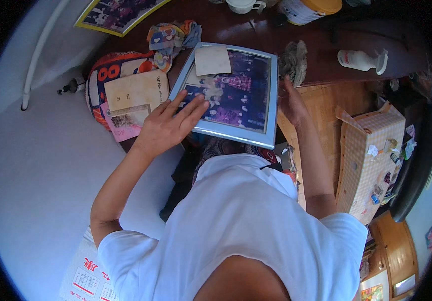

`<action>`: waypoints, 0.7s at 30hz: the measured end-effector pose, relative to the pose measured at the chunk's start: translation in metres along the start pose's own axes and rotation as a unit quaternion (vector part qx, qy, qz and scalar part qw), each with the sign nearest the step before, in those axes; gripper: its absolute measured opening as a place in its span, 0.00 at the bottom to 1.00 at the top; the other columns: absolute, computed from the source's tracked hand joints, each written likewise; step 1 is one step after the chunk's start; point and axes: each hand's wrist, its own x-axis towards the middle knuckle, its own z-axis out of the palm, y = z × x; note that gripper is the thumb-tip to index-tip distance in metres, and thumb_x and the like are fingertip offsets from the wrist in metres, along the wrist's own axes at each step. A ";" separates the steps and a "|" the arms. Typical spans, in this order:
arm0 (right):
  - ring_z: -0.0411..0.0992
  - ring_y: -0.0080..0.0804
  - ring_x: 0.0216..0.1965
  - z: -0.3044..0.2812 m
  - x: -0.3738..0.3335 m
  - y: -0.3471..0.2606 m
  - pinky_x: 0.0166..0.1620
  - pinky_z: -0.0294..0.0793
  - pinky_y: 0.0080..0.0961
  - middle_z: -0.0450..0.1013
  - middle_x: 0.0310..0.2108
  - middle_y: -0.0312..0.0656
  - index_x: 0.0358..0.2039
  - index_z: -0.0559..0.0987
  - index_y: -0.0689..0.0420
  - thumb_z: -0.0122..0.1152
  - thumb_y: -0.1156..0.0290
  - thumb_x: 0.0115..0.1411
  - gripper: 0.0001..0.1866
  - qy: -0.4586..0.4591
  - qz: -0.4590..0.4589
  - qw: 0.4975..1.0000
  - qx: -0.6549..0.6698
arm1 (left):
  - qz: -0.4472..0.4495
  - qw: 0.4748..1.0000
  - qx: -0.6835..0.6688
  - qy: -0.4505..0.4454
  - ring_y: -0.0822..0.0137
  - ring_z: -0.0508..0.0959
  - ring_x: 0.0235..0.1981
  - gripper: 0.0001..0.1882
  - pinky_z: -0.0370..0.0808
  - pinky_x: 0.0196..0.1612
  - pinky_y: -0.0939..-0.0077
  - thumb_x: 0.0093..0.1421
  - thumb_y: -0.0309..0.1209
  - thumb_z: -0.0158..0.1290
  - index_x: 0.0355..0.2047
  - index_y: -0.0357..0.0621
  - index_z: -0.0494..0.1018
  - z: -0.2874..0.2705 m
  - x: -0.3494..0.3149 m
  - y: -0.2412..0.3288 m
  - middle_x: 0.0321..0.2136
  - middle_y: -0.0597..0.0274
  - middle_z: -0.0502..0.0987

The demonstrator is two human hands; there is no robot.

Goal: The person wipes the back and front of a photo frame with a cloth, sprays a cleaning solution onto the glass, and continues wiping the frame and surrounding table area. The person handles a spray bottle and multiple cloths while cleaning the frame and nearby surfaces.

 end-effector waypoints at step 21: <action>0.74 0.28 0.52 0.043 0.009 0.084 0.54 0.77 0.30 0.74 0.51 0.34 0.57 0.68 0.49 0.59 0.63 0.67 0.20 -0.150 0.008 0.975 0.161 | -0.563 0.317 -0.692 0.323 0.56 0.66 0.63 0.33 0.62 0.65 0.60 0.70 0.40 0.50 0.69 0.41 0.53 0.134 -0.063 0.081 0.64 0.53 0.63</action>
